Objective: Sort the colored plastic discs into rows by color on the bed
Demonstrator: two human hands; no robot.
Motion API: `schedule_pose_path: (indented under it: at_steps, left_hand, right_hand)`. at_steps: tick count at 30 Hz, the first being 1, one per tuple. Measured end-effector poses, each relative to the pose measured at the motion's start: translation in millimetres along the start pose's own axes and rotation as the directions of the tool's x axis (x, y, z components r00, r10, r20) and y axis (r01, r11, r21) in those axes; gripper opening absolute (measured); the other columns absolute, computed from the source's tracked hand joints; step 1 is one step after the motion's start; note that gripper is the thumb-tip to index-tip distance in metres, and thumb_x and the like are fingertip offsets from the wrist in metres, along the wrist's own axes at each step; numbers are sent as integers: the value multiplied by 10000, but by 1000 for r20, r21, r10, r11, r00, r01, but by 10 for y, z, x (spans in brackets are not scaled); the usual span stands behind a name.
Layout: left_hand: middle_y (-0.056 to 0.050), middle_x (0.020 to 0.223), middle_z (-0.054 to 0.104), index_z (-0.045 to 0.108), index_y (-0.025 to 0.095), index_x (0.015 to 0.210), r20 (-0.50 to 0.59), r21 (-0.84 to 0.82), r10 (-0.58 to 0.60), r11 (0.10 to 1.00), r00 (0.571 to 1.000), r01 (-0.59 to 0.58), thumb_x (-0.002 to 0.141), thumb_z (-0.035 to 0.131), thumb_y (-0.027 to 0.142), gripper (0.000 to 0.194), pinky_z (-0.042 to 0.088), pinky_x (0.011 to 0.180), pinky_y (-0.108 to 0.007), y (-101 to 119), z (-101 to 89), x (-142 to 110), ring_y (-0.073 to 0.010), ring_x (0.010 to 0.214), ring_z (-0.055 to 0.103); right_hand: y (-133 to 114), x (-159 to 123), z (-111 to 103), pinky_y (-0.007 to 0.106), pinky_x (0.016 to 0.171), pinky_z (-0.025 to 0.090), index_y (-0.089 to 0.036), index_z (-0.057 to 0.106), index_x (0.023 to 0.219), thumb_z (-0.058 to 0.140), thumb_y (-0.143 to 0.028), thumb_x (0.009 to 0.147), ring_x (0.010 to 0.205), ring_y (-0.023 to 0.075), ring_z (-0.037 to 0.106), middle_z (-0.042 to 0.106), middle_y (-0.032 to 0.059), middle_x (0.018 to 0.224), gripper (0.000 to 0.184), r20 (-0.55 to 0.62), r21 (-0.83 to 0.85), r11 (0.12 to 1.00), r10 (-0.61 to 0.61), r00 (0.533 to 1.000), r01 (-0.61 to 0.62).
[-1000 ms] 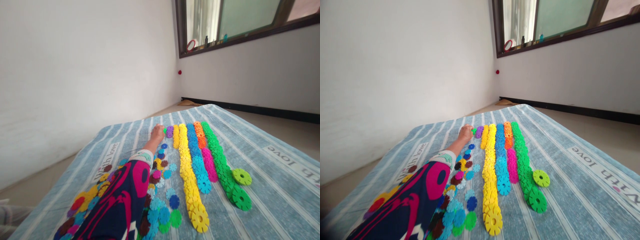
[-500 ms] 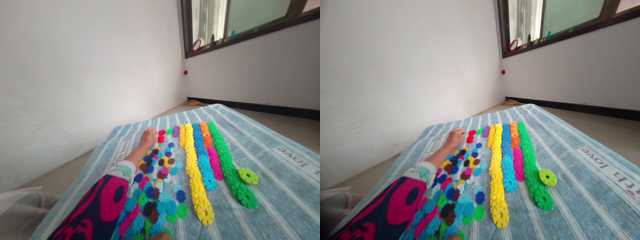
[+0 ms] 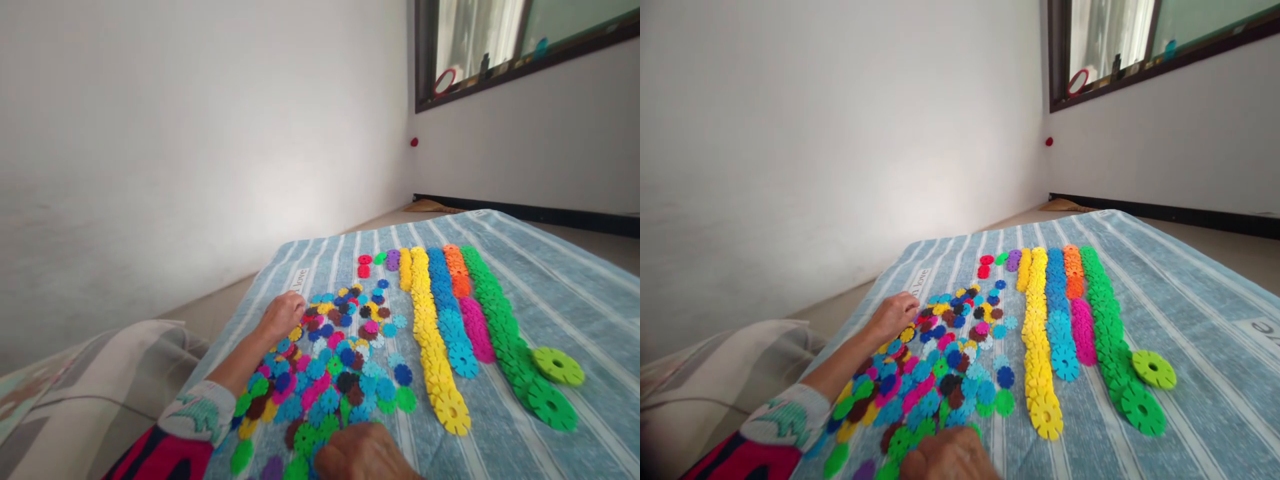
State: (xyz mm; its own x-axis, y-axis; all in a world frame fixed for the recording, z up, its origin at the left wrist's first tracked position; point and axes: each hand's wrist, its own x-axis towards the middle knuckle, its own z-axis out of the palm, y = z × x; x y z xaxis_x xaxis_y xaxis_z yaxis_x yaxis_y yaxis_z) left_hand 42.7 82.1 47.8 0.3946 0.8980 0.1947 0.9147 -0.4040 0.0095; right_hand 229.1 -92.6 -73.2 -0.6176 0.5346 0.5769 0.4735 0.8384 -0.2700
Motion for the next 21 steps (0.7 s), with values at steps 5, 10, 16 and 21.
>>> schedule_pose_path:
  at_steps: [5, 10, 16, 21]
  left_hand:
    - [-33, 769, 634, 656, 173, 698, 28, -11, -96, 995, 995, 96, 821, 460, 164, 231, 411, 679, -227, -34, -25, -190, -148, 734, 591]
    - [-56, 911, 677, 714, 198, 811, 162, 92, -195, 979, 967, 182, 808, 511, 214, 204, 421, 717, -248, 6, -63, -142, -189, 833, 627]
    - [-8, 847, 728, 753, 235, 916, 339, 63, -218, 976, 915, 210, 648, 660, 180, 288, 430, 661, -211, 19, -115, 129, -179, 779, 648]
    - [26, 648, 679, 750, 199, 744, 407, 32, -228, 971, 884, 235, 556, 684, 127, 211, 406, 583, -202, 6, -45, 273, -151, 648, 608]
  right_hand:
    - [-17, -19, -57, 284, 366, 154, -233, 493, 668, 601, -265, 766, 414, 135, 467, 566, -50, 540, 150, -5, 9, 1000, 17, 1000, -17]
    - [-30, -8, -107, 290, 366, 142, -236, 464, 645, 609, -240, 725, 393, 128, 456, 555, -60, 518, 166, -51, -5, 1000, -3, 999, 2]
    - [-30, -16, -176, 284, 383, 192, -239, 463, 687, 582, -180, 704, 424, 130, 484, 556, -61, 548, 135, -73, 34, 999, -3, 997, 5]
    - [-21, -31, -194, 284, 406, 224, -238, 476, 719, 572, -149, 698, 450, 135, 511, 567, -58, 573, 132, -69, 37, 999, -14, 997, 16]
